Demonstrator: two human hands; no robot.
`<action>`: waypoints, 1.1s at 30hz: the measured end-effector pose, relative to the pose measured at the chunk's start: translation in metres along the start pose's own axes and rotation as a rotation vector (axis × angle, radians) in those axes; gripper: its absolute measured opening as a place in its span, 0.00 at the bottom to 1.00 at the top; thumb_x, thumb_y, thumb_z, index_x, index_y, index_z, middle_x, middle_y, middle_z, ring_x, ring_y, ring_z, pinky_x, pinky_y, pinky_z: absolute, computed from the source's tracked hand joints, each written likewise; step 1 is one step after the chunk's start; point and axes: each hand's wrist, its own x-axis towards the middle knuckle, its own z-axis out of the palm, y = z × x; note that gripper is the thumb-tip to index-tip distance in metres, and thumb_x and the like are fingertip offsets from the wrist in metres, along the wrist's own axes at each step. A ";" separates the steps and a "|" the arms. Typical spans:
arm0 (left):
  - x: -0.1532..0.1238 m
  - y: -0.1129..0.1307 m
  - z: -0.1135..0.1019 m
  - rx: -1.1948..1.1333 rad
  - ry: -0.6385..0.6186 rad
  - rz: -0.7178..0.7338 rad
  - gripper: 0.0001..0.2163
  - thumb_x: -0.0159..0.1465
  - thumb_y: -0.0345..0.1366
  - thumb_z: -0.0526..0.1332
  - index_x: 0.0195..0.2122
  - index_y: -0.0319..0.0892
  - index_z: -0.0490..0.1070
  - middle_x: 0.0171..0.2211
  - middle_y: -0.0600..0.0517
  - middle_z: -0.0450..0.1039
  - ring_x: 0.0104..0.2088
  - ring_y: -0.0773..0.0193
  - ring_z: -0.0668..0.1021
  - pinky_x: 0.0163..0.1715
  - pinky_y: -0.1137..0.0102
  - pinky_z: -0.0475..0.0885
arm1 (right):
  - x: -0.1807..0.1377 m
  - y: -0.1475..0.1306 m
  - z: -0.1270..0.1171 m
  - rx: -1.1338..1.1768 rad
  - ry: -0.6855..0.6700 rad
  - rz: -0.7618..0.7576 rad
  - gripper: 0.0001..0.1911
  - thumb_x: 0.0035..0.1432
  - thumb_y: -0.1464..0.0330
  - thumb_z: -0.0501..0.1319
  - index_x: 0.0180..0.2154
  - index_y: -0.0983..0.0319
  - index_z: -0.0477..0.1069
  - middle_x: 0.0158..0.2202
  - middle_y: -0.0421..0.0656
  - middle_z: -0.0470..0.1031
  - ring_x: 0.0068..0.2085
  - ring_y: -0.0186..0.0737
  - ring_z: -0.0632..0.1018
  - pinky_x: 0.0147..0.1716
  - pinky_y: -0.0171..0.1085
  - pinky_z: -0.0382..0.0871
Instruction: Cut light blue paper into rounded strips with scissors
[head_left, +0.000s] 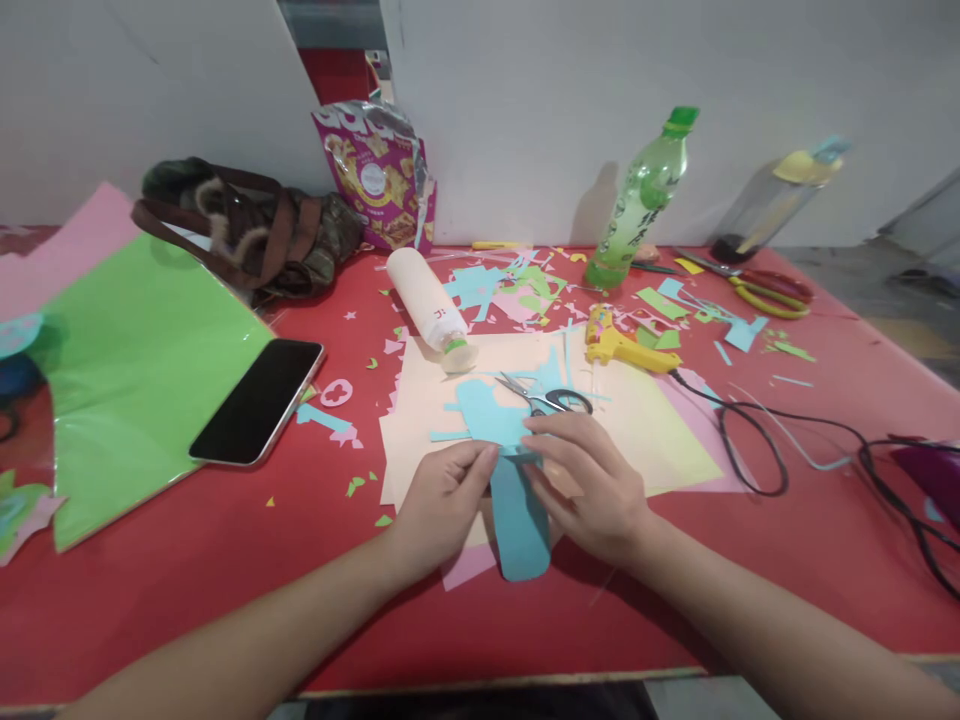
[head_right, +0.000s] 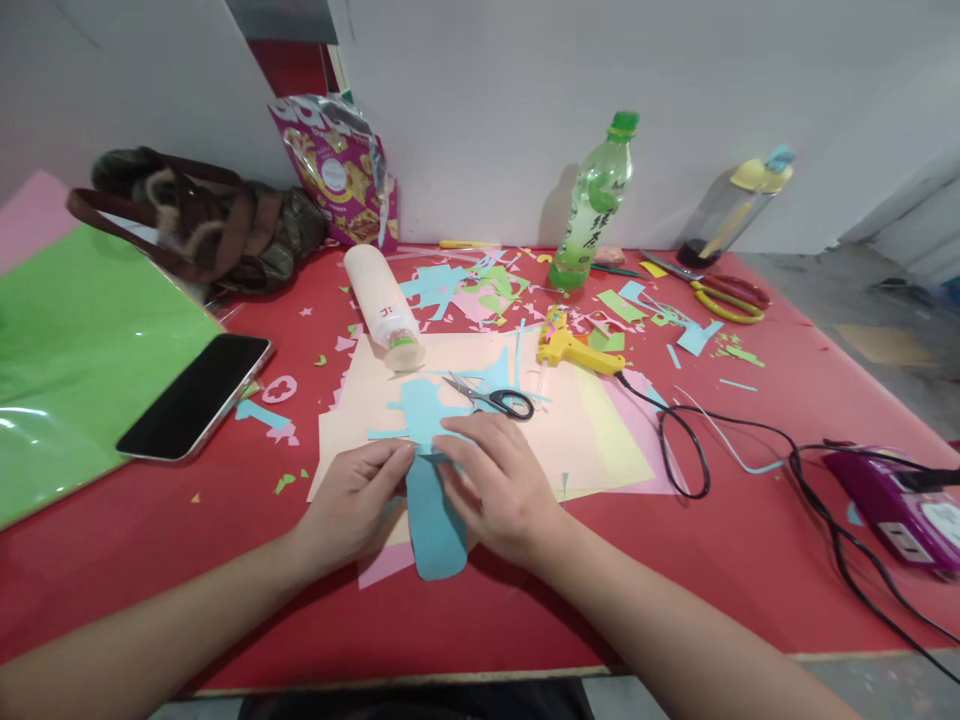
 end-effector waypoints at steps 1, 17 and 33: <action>0.000 0.000 0.000 0.026 0.000 0.008 0.14 0.60 0.40 0.48 0.24 0.37 0.65 0.22 0.53 0.63 0.26 0.67 0.67 0.29 0.73 0.64 | 0.001 0.001 0.000 0.050 0.003 0.039 0.10 0.49 0.77 0.57 0.37 0.64 0.65 0.36 0.51 0.71 0.39 0.43 0.72 0.36 0.43 0.70; -0.002 0.006 -0.003 0.237 -0.056 0.120 0.14 0.61 0.37 0.48 0.24 0.37 0.67 0.19 0.55 0.63 0.22 0.69 0.66 0.24 0.77 0.62 | 0.008 0.003 -0.008 0.413 -0.233 0.400 0.08 0.49 0.70 0.56 0.35 0.65 0.64 0.29 0.45 0.72 0.30 0.36 0.74 0.29 0.34 0.70; -0.006 0.007 -0.005 0.389 -0.135 0.230 0.15 0.62 0.35 0.46 0.35 0.38 0.72 0.23 0.52 0.72 0.25 0.67 0.72 0.26 0.76 0.65 | 0.009 -0.001 -0.003 0.519 -0.294 0.663 0.04 0.47 0.69 0.59 0.25 0.64 0.67 0.23 0.40 0.68 0.25 0.33 0.70 0.25 0.33 0.65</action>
